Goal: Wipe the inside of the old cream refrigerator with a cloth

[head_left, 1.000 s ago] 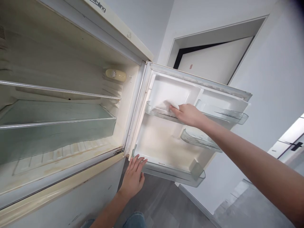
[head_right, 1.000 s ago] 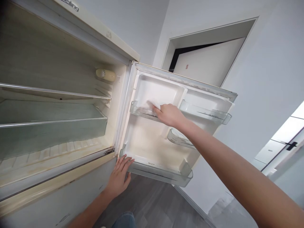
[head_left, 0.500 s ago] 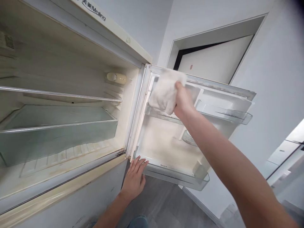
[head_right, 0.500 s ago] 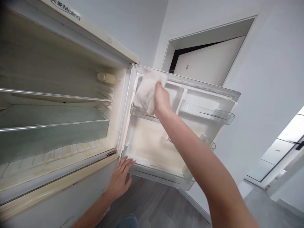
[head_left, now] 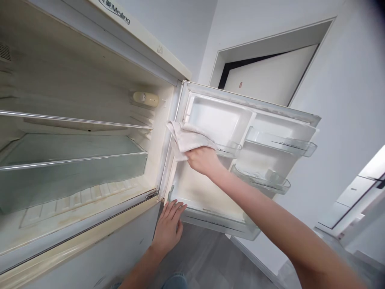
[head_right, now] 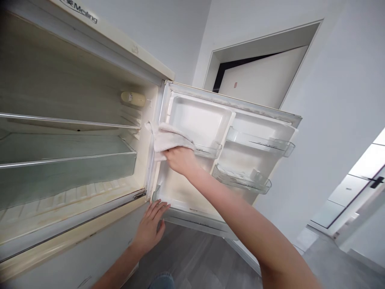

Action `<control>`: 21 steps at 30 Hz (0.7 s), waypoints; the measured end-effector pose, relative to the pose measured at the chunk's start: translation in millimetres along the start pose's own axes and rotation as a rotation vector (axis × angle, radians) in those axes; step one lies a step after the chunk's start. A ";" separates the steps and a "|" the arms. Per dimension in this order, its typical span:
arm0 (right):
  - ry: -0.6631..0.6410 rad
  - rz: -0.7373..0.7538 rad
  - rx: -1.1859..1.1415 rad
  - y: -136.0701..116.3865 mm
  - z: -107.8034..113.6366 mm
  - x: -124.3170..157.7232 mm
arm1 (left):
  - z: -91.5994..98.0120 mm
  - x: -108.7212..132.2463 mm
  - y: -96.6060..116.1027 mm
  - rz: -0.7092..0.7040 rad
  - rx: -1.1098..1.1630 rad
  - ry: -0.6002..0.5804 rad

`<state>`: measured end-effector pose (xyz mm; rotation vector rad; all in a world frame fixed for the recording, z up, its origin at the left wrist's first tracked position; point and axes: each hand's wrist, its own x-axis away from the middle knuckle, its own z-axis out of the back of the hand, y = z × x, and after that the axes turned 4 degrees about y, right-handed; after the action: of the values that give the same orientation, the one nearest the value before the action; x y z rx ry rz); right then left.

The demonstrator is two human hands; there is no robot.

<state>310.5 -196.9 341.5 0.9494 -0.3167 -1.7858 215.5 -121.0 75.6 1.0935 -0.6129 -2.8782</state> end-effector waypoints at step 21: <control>0.536 -0.617 -0.454 17.2 -11.5 100.9 | 0.0 -0.5 5.3 0.025 0.048 0.029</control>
<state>315.8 -290.5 298.9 1.2130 0.7652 -1.9206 215.1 -125.8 77.8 1.1226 -0.6933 -2.8354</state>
